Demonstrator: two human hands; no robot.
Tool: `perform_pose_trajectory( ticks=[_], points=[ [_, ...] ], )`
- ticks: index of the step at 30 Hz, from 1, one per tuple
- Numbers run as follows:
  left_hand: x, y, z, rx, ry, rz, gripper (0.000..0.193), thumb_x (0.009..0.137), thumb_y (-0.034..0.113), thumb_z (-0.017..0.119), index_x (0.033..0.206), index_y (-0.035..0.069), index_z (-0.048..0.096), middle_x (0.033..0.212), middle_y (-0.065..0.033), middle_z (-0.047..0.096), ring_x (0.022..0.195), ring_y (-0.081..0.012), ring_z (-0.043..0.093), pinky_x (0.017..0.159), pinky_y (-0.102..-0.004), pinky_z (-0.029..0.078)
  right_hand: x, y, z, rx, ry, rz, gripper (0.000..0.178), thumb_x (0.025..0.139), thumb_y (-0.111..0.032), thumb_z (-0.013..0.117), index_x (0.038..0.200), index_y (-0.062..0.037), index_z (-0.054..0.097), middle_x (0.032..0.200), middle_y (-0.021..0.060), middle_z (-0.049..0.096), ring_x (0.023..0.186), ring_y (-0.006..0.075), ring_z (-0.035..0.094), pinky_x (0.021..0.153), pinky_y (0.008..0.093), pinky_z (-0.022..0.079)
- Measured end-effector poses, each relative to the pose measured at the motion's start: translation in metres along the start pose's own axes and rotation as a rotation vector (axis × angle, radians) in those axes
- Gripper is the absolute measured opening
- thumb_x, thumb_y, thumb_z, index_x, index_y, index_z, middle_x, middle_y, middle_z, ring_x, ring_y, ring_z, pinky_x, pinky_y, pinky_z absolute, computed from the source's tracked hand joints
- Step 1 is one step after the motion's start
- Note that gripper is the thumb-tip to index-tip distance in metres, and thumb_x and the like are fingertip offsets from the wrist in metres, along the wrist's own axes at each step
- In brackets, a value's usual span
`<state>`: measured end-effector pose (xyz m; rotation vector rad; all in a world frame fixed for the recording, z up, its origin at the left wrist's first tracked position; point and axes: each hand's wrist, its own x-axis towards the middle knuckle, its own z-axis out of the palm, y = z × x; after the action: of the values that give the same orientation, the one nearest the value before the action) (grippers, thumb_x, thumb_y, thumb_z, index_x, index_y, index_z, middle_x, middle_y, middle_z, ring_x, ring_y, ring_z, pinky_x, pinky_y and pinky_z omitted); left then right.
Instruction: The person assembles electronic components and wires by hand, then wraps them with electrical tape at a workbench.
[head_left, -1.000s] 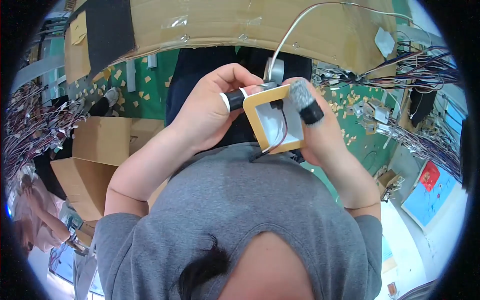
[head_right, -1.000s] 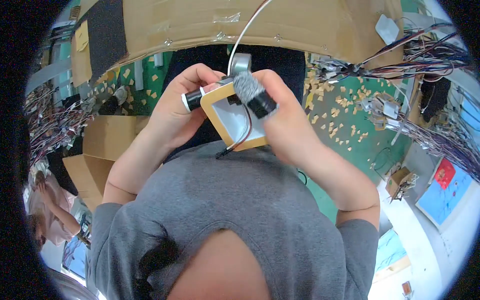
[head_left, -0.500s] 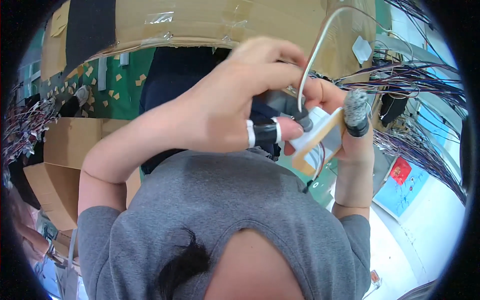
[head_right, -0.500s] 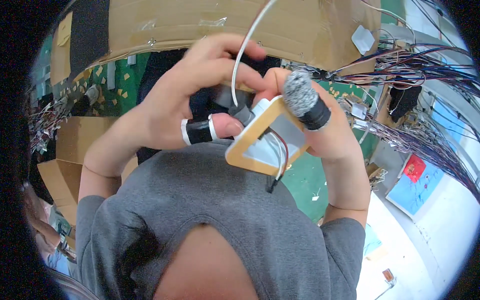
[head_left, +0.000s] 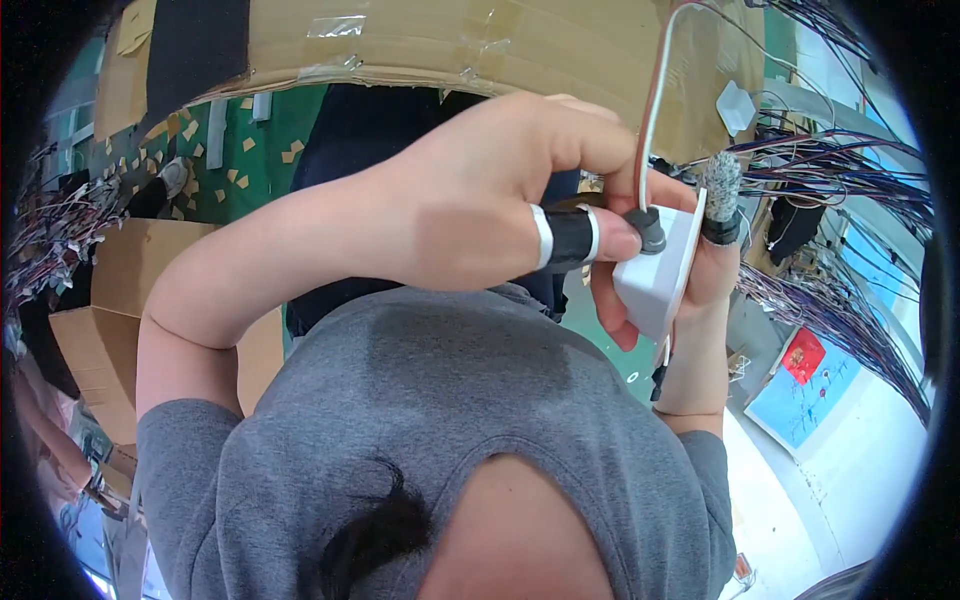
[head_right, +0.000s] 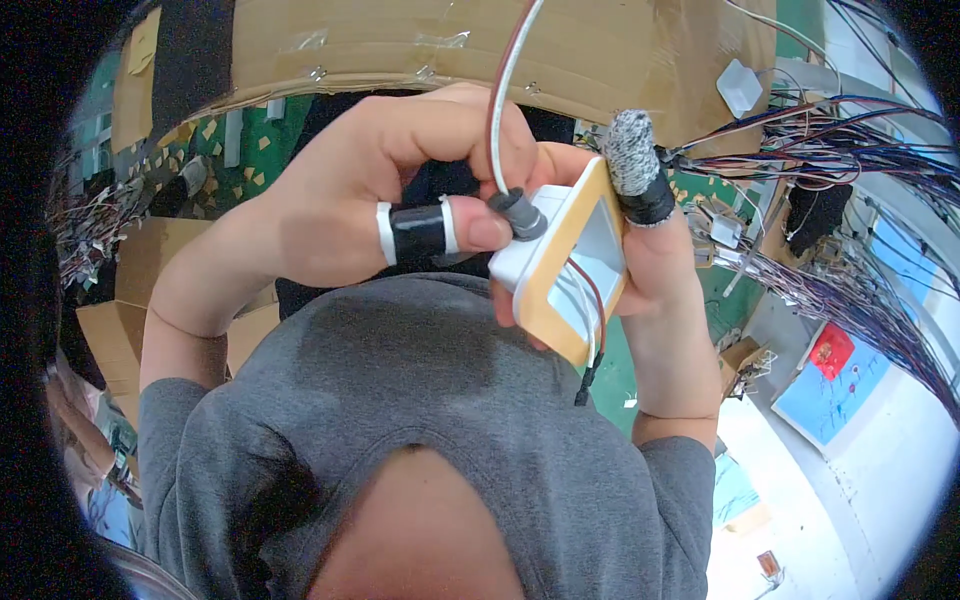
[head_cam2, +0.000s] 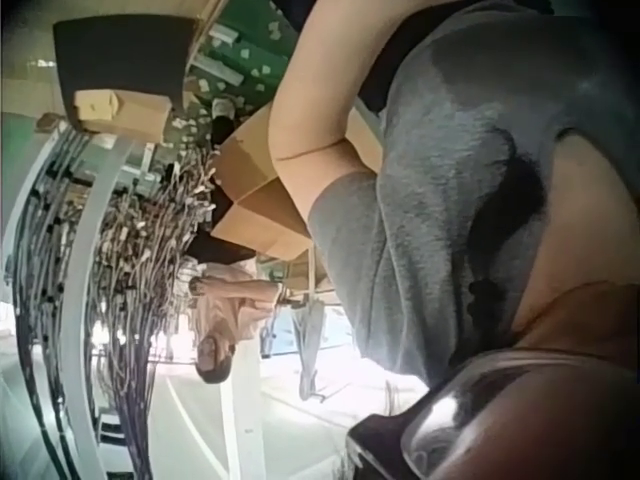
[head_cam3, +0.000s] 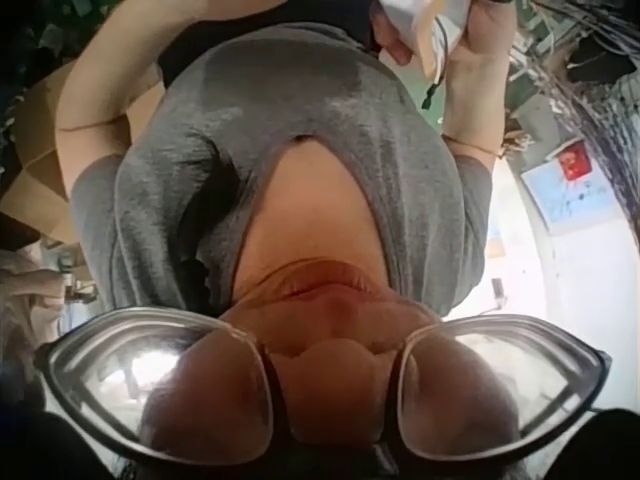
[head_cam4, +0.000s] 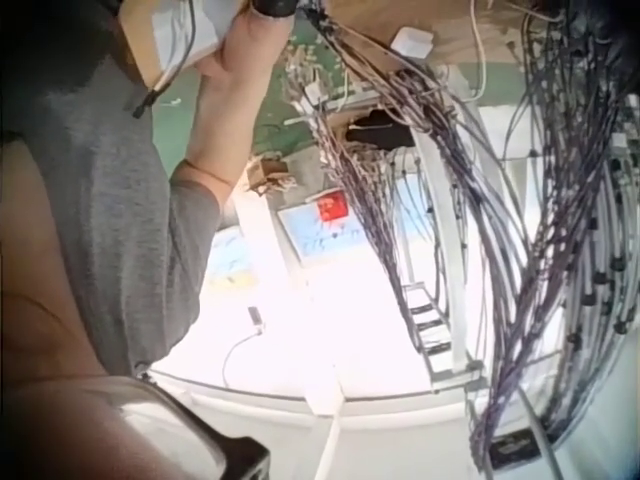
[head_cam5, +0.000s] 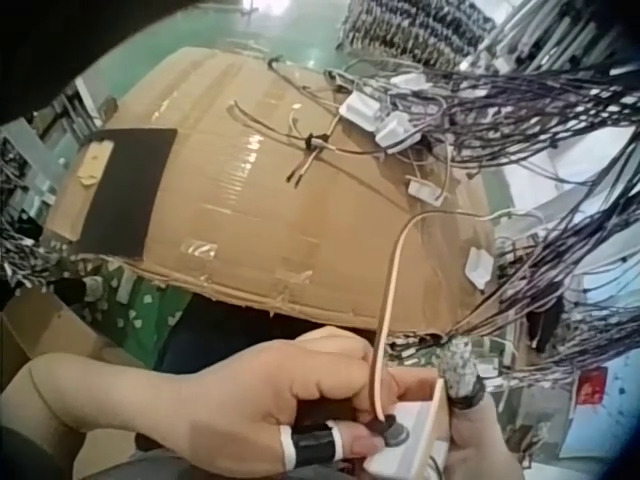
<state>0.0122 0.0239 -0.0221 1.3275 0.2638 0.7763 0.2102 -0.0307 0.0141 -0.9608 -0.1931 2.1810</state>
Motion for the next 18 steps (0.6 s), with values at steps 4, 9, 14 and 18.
perform_pose_trajectory(
  ticks=[4,9,14,18],
  points=[
    [0.000,0.002,0.006,0.267,0.046,0.155,0.012,0.080,0.007,0.058,0.089,0.003,0.052,0.084,-0.0067,0.051,0.082,-0.0183,0.050,0.076,-0.0293,0.039,-0.002,-0.001,0.001,0.000,0.077,-0.046,0.070,0.080,-0.058,0.049,0.109,0.0051,0.050,0.097,0.0169,0.061,0.078,0.0237,0.064,0.069,0.0343,0.055],
    [-0.003,0.020,0.008,-0.232,-0.025,-0.242,0.018,0.080,0.010,0.058,0.094,0.002,0.051,0.083,-0.0073,0.050,0.078,-0.0165,0.048,0.072,-0.0279,0.039,-0.002,-0.002,0.011,-0.545,0.196,-0.127,0.064,0.074,-0.067,0.052,0.081,-0.0041,0.051,0.075,0.0025,0.058,0.066,0.0061,0.057,0.055,0.0174,0.044],
    [-0.013,0.012,0.010,0.003,0.003,-0.060,0.019,0.077,0.009,0.062,0.092,0.001,0.054,0.085,-0.0077,0.049,0.079,-0.0165,0.048,0.071,-0.0270,0.038,-0.005,-0.003,0.013,-0.627,0.136,-0.180,0.070,0.069,-0.073,0.051,0.079,-0.0043,0.049,0.072,0.0017,0.056,0.061,0.0063,0.055,0.052,0.0154,0.042],
    [-0.019,0.014,0.012,0.078,0.039,0.002,0.016,0.075,0.007,0.064,0.087,-0.001,0.057,0.091,-0.0091,0.049,0.083,-0.0175,0.049,0.074,-0.0269,0.039,-0.009,0.002,0.020,-0.564,0.120,-0.222,0.074,0.064,-0.074,0.057,0.083,-0.0023,0.046,0.071,0.0054,0.057,0.059,0.0111,0.059,0.051,0.0199,0.049]
  ],
)
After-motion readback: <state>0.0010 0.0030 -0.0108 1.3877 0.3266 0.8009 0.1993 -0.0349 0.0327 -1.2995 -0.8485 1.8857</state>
